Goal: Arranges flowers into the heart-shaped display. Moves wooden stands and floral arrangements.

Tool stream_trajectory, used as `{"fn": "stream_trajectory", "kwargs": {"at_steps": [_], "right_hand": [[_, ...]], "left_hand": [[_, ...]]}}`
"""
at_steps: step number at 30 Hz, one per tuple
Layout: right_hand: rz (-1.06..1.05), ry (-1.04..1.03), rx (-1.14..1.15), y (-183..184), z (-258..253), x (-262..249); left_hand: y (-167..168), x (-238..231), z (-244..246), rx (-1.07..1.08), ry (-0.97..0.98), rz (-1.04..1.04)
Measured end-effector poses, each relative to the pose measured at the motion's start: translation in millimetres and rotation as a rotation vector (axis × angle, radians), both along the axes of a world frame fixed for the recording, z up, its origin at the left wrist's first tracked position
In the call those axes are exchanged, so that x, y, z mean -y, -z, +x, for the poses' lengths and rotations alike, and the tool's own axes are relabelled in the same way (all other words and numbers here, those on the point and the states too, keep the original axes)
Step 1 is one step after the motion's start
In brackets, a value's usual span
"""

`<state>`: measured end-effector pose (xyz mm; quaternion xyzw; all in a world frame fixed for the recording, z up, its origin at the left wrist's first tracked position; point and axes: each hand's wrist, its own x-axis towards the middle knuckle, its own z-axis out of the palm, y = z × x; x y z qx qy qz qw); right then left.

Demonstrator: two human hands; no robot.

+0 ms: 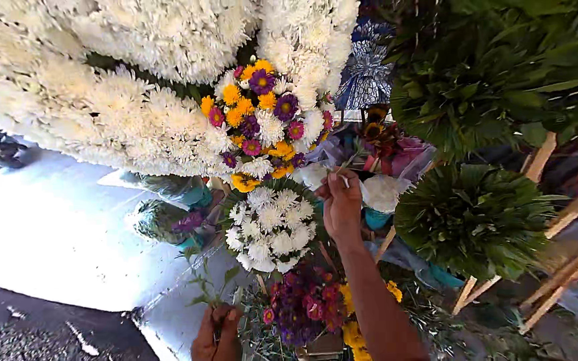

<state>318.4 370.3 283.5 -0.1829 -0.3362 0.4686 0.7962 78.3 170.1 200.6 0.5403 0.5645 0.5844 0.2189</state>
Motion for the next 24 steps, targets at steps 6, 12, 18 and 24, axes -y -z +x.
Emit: {"fn": "stream_trajectory", "kwargs": {"at_steps": [6,12,18,24], "right_hand": [[0.087,0.440,0.056,-62.3,36.2,-103.9],[-0.194,0.489,0.440,-90.3,21.8,-158.0],[-0.391,0.285,0.820,-109.6,24.9,-180.2],[-0.273,0.449,0.460,-96.5,26.5,-177.1]], "left_hand": [[7.0,9.6,-18.6,0.088,-0.013,-0.049],[12.8,12.9,-23.4,0.129,-0.011,-0.073],[21.4,17.5,-30.5,0.153,-0.035,-0.111],[27.7,20.4,-36.3,0.166,-0.047,-0.133]]}}
